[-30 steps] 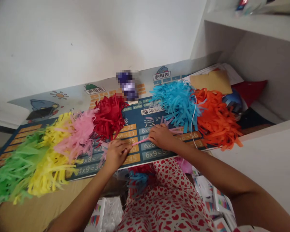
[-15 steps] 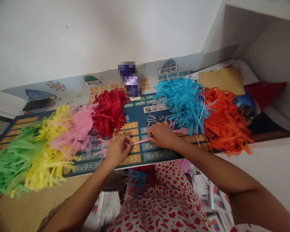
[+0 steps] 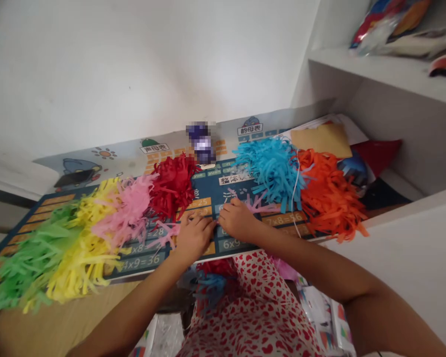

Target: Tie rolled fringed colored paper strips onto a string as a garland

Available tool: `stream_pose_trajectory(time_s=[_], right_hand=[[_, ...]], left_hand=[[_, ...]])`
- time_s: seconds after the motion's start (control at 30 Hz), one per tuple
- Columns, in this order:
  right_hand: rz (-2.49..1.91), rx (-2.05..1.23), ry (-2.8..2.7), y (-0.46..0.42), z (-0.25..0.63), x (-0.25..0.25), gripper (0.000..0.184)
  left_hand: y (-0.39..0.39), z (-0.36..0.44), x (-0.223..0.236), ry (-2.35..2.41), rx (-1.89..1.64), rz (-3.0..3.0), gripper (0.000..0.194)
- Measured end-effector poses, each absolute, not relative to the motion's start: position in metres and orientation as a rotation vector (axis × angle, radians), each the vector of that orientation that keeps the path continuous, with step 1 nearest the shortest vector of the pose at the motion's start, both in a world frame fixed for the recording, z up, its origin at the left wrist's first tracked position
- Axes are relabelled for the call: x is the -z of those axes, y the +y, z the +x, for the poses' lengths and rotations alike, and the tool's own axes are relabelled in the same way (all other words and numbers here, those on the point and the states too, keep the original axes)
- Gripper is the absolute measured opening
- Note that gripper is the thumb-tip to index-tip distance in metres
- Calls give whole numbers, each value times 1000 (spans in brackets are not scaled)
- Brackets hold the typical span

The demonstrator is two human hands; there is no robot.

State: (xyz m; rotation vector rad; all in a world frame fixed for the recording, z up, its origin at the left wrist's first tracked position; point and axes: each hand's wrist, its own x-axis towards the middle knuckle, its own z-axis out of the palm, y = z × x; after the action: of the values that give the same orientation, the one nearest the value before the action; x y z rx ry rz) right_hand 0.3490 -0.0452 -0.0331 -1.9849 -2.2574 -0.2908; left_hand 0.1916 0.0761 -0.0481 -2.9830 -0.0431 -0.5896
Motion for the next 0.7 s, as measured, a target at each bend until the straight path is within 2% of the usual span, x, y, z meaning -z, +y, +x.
stream_pose_trajectory(time_s=[0.1, 0.17, 0.33, 0.4, 0.47, 0.57, 0.7], right_hand=[[-1993, 252, -2064, -73, 327, 11, 18], [-1936, 63, -1901, -93, 315, -4, 15], [-1474, -1068, -1313, -108, 313, -6, 25], [-1337, -1314, -1057, -104, 311, 6, 28], [-1265, -1346, -889, -102, 304, 20, 30], [-1205, -1212, -720, -103, 289, 37, 30], [-1169, -1099, -562, -106, 277, 52, 30]], left_hand=[[63, 171, 30, -21, 766, -2996, 23], [50, 153, 13, 26, 867, -3036, 27], [22, 133, -12, 195, 1049, -3125, 27], [16, 136, -8, 110, 1172, -3155, 23], [9, 141, 2, -68, 1276, -3231, 20], [-2, 148, 14, -508, 1376, -3383, 14], [-10, 153, 18, -870, 1419, -3547, 16]])
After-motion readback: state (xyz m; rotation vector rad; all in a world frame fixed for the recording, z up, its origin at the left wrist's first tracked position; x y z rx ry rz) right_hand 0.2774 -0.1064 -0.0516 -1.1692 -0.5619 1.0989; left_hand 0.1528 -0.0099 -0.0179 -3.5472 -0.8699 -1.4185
